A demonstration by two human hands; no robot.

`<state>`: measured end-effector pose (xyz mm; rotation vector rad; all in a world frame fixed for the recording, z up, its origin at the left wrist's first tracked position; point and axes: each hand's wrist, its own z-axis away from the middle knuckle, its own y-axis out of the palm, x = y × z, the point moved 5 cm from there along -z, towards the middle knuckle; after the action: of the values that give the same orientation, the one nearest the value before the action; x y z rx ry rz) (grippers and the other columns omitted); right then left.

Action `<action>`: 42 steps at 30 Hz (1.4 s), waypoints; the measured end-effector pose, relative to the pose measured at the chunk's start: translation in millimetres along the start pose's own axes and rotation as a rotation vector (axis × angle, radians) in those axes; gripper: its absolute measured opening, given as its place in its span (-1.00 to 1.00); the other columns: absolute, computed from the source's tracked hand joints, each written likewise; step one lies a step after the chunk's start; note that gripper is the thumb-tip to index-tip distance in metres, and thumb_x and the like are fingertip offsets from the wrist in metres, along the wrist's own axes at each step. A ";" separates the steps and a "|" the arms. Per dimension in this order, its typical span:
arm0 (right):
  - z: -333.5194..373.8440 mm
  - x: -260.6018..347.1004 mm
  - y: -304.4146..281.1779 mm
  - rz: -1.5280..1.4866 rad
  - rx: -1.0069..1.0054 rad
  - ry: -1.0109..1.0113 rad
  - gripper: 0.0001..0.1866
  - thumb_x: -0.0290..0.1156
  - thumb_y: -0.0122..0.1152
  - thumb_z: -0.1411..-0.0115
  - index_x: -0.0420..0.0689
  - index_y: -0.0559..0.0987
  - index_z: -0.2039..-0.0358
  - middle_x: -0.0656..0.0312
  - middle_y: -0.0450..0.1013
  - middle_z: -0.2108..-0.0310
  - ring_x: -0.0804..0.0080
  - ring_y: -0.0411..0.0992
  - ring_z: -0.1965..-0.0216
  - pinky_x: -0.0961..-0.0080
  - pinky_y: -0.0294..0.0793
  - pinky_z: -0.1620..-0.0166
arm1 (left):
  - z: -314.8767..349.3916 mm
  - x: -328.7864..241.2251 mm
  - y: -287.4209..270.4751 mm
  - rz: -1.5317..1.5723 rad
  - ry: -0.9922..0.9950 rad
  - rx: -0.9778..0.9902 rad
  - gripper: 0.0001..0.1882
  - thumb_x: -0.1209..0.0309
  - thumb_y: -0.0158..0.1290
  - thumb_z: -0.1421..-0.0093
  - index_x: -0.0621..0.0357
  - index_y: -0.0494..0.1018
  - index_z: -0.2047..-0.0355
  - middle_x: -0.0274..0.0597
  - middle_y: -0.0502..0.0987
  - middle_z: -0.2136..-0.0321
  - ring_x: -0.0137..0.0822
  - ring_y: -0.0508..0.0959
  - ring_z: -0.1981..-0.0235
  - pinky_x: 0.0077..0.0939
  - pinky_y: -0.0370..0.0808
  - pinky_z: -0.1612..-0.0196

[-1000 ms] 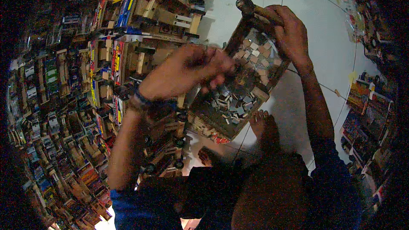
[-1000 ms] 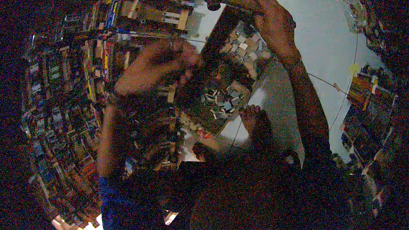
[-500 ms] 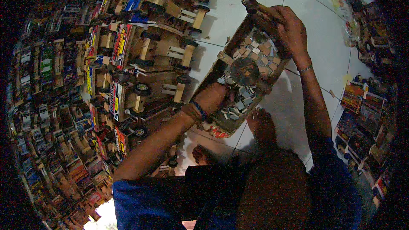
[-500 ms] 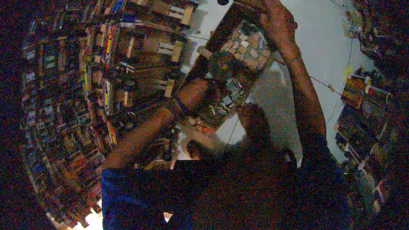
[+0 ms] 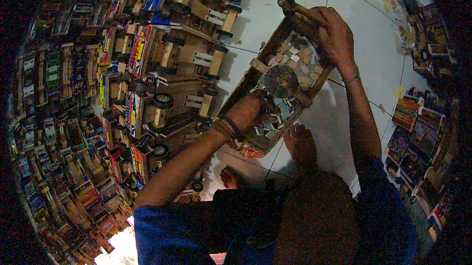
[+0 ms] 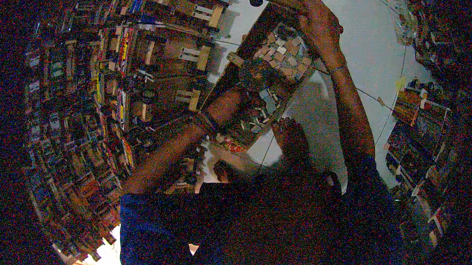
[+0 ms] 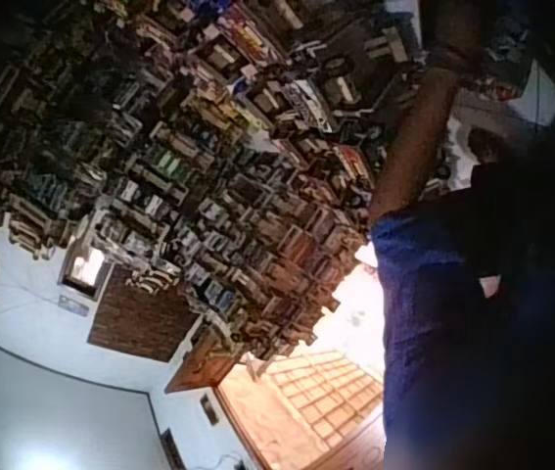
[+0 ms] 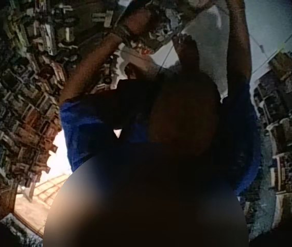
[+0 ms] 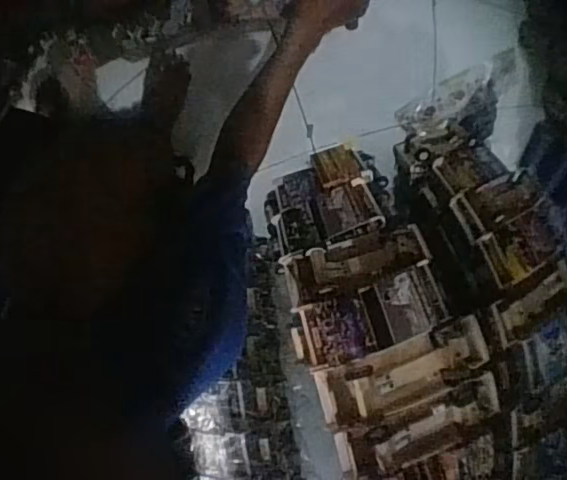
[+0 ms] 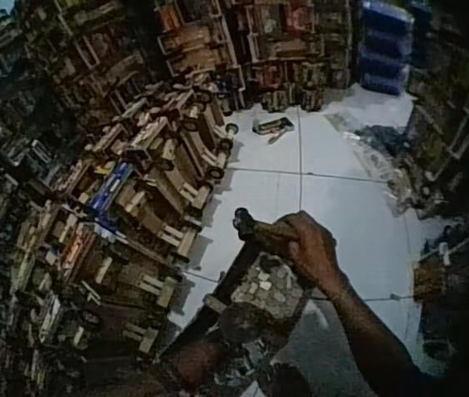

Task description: The person assembles wooden toy cars by hammering small metal pieces into the wooden bodies. They pick up each car, position the metal piece, and use a hammer to secure it before placing the car back in the row.

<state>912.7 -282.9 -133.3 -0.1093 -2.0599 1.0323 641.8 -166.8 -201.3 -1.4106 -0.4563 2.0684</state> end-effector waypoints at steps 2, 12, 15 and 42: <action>-0.1 -0.1 0.1 0.000 -0.009 0.000 -0.54 -0.61 0.06 -0.03 -0.04 0.51 0.00 0.12 0.49 0.08 -0.02 0.47 0.03 0.18 0.47 -0.04 | -0.7 -2.3 -8.7 -0.030 -0.055 0.021 -0.77 0.39 0.18 -0.16 0.24 0.53 0.20 0.05 0.59 0.24 0.07 0.58 0.22 -0.16 0.55 0.10; 0.1 1.5 -0.1 0.021 -0.010 -0.008 -0.51 -0.65 0.09 0.00 -0.04 0.51 0.00 0.13 0.48 0.10 0.01 0.48 0.04 0.19 0.48 -0.03 | 25.8 -30.1 -41.5 0.407 -0.269 -0.141 -0.55 0.38 0.42 0.02 0.19 0.38 0.25 -0.20 0.56 0.40 -0.38 0.57 0.32 -0.41 0.55 0.18; 0.4 4.1 -0.2 0.019 -0.012 -0.021 -0.50 -0.65 0.09 0.00 -0.03 0.50 -0.01 0.12 0.48 0.11 0.01 0.48 0.05 0.19 0.48 -0.02 | 30.8 -37.8 -42.3 0.428 -0.218 -0.234 -0.55 0.37 0.42 0.00 0.18 0.37 0.25 -0.21 0.56 0.40 -0.39 0.56 0.34 -0.41 0.55 0.21; -1.1 0.1 2.7 0.068 -0.004 -0.028 -0.53 -0.60 0.13 -0.05 -0.01 0.51 -0.02 0.16 0.48 0.07 0.03 0.48 0.03 0.19 0.49 -0.02 | 40.2 -25.9 -30.5 0.680 -0.334 -0.269 -0.58 0.50 0.40 -0.01 0.28 0.52 0.13 -0.30 0.59 0.39 -0.49 0.55 0.33 -0.54 0.54 0.18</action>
<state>912.8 -280.4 -134.7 -0.1684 -2.0965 1.0769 619.9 -158.1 -149.8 -1.5164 -0.4380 2.9088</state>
